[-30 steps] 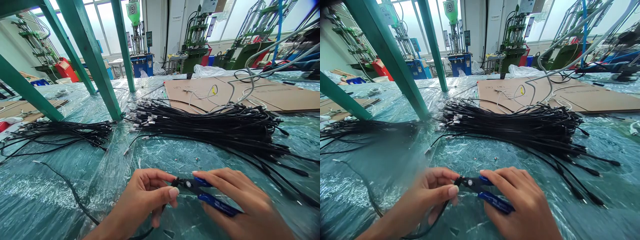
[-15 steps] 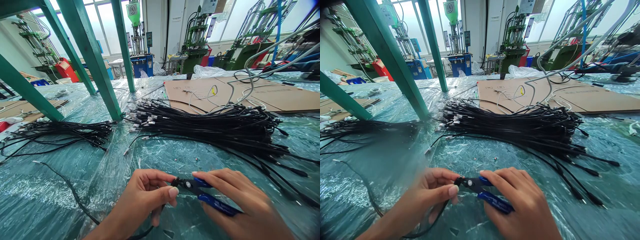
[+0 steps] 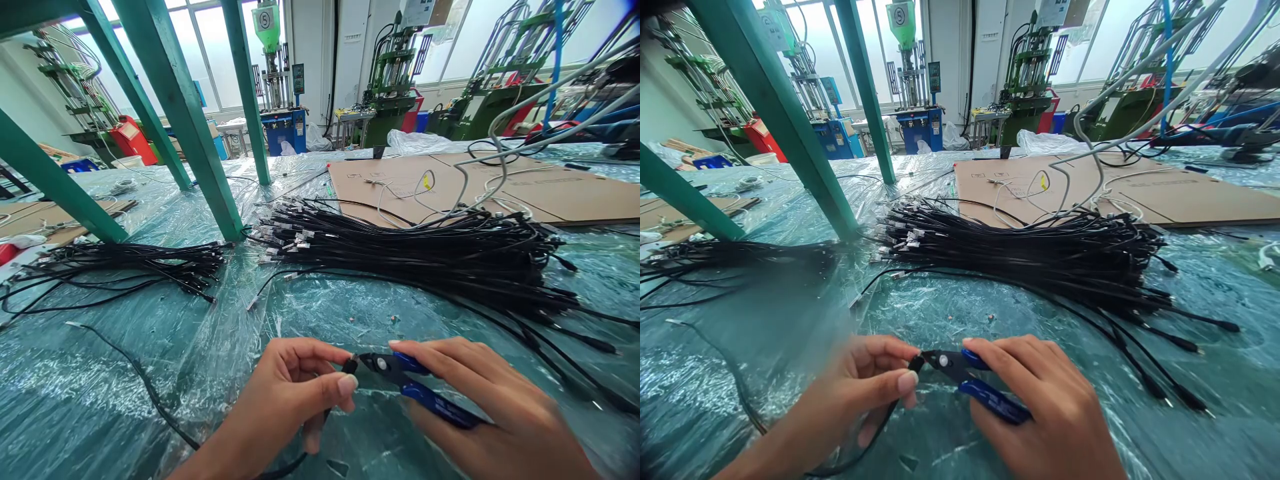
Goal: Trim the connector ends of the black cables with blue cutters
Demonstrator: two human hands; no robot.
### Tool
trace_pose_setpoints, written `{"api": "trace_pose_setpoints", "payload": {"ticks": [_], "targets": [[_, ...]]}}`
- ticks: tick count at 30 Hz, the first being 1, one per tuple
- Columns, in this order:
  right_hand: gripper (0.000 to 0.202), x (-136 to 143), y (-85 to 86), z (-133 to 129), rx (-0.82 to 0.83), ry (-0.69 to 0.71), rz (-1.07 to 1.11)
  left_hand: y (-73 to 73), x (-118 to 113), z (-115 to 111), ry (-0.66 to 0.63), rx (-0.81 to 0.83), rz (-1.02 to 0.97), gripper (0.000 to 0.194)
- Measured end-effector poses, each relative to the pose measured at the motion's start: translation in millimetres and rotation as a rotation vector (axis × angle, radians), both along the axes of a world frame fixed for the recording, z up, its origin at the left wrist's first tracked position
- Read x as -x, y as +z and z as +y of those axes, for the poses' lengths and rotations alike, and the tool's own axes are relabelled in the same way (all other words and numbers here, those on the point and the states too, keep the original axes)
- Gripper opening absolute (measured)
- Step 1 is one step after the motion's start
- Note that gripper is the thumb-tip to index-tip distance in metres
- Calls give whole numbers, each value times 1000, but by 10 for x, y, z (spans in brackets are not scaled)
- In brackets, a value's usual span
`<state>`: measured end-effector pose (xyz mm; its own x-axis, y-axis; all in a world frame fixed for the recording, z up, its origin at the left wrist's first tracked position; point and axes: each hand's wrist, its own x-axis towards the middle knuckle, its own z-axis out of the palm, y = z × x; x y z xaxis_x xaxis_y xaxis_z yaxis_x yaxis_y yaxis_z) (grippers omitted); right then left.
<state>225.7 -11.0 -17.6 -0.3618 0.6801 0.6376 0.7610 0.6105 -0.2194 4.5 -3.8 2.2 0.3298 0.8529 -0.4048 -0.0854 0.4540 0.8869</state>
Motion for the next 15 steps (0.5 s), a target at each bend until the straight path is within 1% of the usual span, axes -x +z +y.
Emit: {"api": "trace_pose_setpoints", "payload": {"ticks": [2,9,15], "targets": [[32,-5,4,12,7,1,-8,-1,-1,0,7,4,-7,21],[23,73,79,41,-67,7,42,3,5,-18,4,-4,-4,22],[22,72,78,42,-73,7,22,21,-10,2,14,-1,12,24]]}}
